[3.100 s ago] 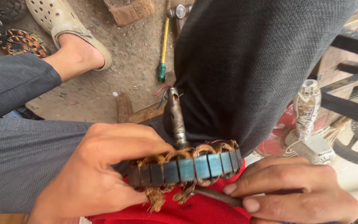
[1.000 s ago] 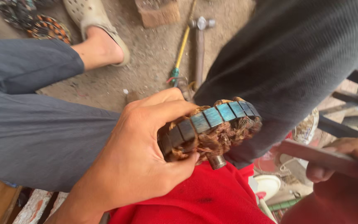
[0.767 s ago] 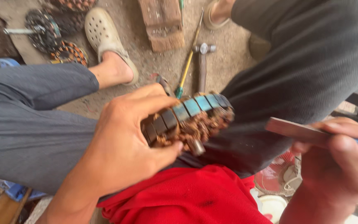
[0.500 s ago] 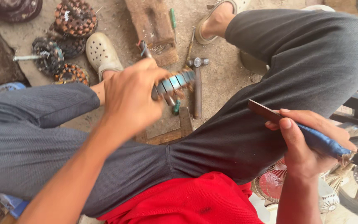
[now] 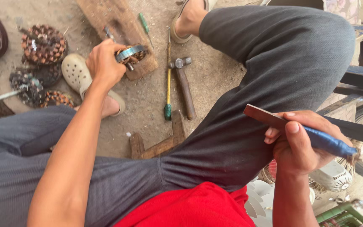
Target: The person uses a hammer and a chisel to tap and adjust the copper windings of a motor stator resting on a wooden block. They repeatedly strike the stator and use the chisel to separate or align the copper coils.
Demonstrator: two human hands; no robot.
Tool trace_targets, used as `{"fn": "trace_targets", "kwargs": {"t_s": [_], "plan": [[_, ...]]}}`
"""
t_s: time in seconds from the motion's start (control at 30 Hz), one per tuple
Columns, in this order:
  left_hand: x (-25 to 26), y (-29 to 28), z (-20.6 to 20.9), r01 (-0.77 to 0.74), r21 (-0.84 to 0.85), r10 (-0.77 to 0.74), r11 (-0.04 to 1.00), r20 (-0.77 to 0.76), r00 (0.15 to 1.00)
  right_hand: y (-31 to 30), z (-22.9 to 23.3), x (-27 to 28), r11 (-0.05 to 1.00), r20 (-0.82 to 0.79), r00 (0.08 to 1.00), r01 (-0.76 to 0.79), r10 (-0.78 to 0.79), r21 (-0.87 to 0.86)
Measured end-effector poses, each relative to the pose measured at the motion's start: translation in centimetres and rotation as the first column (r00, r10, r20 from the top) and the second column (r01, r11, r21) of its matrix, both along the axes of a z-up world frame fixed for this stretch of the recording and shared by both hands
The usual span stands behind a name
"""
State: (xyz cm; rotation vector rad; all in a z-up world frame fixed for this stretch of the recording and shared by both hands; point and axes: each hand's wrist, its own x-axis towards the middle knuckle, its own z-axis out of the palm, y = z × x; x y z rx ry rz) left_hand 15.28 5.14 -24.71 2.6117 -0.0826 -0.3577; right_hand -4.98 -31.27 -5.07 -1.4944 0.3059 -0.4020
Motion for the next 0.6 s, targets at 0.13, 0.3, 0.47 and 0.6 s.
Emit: {"fn": "trace_targets", "kwargs": {"t_s": [0.13,0.3,0.47,0.6], "plan": [[-0.2,-0.1,-2.5,-0.018,-0.086,0.016,0.996,-0.018,1.0,0.4,0.6,0.6,0.998,-0.043,0.998,0.055,-0.055,-0.003],[-0.1,-1.3,-4.4,-0.01,-0.108,0.015,0.994,0.044,0.999,0.8,0.9,1.1,0.997,-0.035,0.999,0.037,-0.04,-0.074],[0.4,-0.2,-4.3,0.034,-0.157,-0.035,0.987,-0.005,0.999,0.5,0.9,1.4,0.995,-0.019,0.999,0.024,-0.026,-0.1],[0.1,0.1,-5.3,0.094,-0.088,-0.091,0.992,0.045,0.995,0.6,0.2,0.7,0.995,-0.006,0.998,0.056,-0.057,-0.083]]}}
